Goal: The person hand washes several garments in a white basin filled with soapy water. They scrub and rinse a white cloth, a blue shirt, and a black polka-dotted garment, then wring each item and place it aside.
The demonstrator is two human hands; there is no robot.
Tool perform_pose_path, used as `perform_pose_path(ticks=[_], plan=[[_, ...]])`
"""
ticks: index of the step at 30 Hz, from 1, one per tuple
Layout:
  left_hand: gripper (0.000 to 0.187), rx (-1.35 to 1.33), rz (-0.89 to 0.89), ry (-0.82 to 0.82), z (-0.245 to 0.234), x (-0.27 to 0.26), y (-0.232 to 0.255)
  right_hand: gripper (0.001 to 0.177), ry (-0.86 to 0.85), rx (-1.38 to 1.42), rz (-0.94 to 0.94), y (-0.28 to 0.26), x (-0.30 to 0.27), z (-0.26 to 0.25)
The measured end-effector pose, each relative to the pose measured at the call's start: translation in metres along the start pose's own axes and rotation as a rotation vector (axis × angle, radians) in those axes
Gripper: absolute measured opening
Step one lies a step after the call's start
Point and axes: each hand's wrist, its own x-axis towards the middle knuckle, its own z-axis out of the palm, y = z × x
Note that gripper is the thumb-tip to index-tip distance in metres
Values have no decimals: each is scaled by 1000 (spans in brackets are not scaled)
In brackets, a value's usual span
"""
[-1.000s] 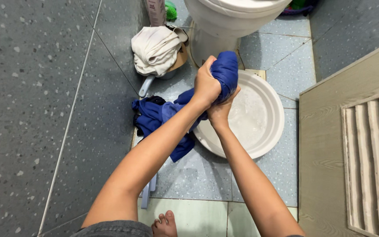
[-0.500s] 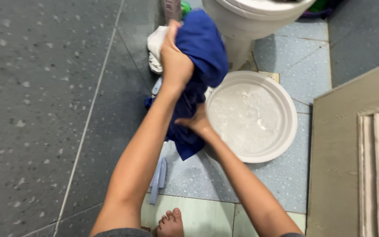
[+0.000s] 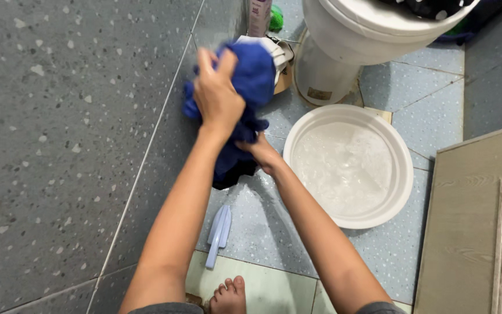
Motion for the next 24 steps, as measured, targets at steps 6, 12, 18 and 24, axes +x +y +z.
perform_pose_path(ticks=[6, 12, 18, 24], plan=[[53, 254, 134, -223, 78, -107, -82, 93, 272, -7, 89, 39, -14, -56], [43, 376, 76, -535, 105, -139, -109, 84, 65, -288, -53, 51, 0, -61], [116, 496, -165, -1159, 104, -78, -80, 85, 110, -655, -135, 51, 11, -59], [109, 363, -161, -1175, 101, -81, -91, 87, 121, -745, -167, 52, 3, -62]])
